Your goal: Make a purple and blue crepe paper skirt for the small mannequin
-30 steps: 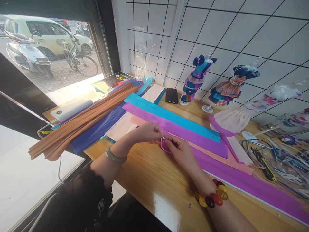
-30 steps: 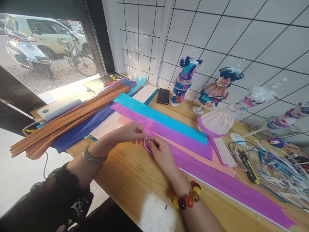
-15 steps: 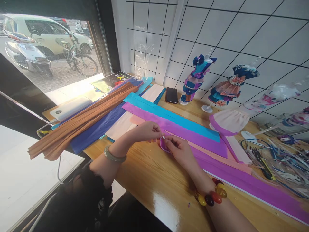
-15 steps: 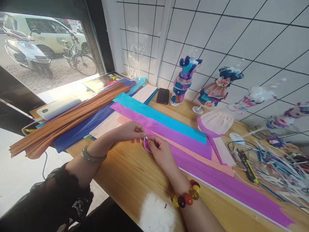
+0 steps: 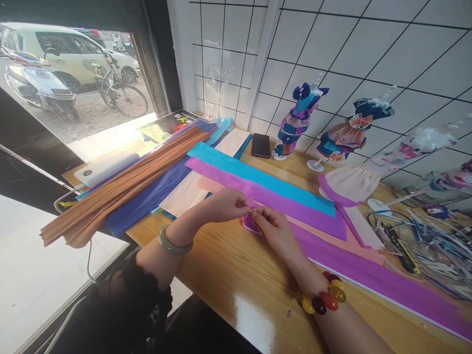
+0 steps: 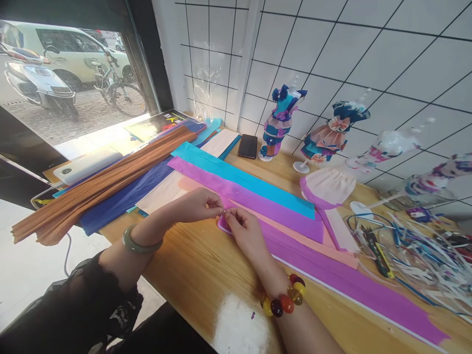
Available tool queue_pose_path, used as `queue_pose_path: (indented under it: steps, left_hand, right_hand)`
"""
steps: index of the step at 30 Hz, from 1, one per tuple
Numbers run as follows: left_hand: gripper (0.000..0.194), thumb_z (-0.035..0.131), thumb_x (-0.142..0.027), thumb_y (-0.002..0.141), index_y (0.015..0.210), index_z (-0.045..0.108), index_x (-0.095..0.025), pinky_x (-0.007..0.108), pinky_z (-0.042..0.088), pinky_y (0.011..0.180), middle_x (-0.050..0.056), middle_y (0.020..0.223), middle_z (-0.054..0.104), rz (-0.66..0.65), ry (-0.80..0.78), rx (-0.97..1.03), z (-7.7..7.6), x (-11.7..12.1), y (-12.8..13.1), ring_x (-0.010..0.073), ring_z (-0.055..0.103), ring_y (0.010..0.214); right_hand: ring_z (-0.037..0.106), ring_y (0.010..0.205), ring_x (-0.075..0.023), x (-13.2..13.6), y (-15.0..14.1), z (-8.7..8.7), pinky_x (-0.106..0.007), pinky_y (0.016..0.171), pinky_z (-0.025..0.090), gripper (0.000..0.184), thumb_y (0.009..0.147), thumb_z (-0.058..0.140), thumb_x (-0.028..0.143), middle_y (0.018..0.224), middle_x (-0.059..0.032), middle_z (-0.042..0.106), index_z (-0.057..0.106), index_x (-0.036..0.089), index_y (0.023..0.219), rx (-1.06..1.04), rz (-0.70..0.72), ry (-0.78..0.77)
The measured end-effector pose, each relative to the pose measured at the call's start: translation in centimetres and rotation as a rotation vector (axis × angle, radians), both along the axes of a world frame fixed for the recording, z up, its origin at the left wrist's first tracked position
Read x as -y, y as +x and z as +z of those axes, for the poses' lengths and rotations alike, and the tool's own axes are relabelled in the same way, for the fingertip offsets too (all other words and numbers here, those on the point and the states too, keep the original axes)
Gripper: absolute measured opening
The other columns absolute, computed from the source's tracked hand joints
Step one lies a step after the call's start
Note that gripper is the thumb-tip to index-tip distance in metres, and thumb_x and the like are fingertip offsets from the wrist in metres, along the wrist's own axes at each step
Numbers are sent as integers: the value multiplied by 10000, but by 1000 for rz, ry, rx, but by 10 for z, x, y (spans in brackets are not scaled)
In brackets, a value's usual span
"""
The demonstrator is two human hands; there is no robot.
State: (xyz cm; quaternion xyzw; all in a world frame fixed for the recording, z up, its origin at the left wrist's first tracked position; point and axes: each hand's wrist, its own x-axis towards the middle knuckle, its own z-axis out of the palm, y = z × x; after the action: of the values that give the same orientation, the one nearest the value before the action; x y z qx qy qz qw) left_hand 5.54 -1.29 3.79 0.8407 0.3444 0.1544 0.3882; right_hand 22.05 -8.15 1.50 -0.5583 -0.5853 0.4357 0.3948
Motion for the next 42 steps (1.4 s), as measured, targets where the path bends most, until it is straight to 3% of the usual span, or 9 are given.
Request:
queue_pose_path:
  steps: [6,16,20,26,30,33,37,42]
  left_hand:
    - [192,457,-189,704,628,627,-141,192,355,508,-1,592,603,5,-38,16,0,0,0,105,534,584]
    - [238,478,-318,735,702,643,-150,204,472,503,44,691,664,92,-258,-5,9,-2,-5,143,625,640]
    - [231,475,-318,740,711,631,-150,206,484,504,62,809,694,107,-334,-6,15,-2,-8,151,641,685]
    - [277,408,-327,800,800,612,-139,218,479,497,72,790,693,129,-462,9,17,-7,-14,147,640,633]
    - [318,504,-452,765,740,579,-145,221,477,479,71,711,676,141,-397,-56,13,-7,-15,156,635,608]
    - [221,598,-368,702,762,522,-170,232,487,481,40,677,654,120,-358,-75,10,-6,-15,167,639,622]
    - [145,570,-243,693,759,454,-187,226,485,474,2,649,609,73,-366,-58,7,-6,-17,167,646,629]
    - [139,555,-258,706,767,452,-186,221,464,448,-2,672,589,35,-329,-101,3,-11,-23,160,633,602]
  right_hand:
    - [369,531,-99,-1,0,-3,-231,483,290,266,817,509,405,578,35,443,562,178,689,17,20,5]
    - [378,530,-104,0,-1,-2,-234,487,298,258,828,496,401,594,33,459,603,176,760,54,12,7]
    - [384,535,-105,1,-2,-1,-231,484,301,256,829,496,398,603,26,471,613,178,769,83,14,18]
    - [394,518,-106,2,-3,-4,-236,475,296,236,857,461,353,601,25,484,588,188,747,126,70,31]
    - [440,570,-129,4,-6,-6,-250,538,331,219,857,471,320,624,15,525,582,203,708,169,123,64]
    - [497,630,-155,5,-7,-8,-266,593,360,215,870,458,320,693,-4,594,618,213,777,254,157,93]
    - [540,659,-172,7,-8,-7,-273,606,372,237,894,419,318,740,-18,641,618,221,809,388,180,134]
    - [565,685,-181,8,-9,-5,-277,623,383,257,902,399,298,766,-36,660,626,211,821,483,200,173]
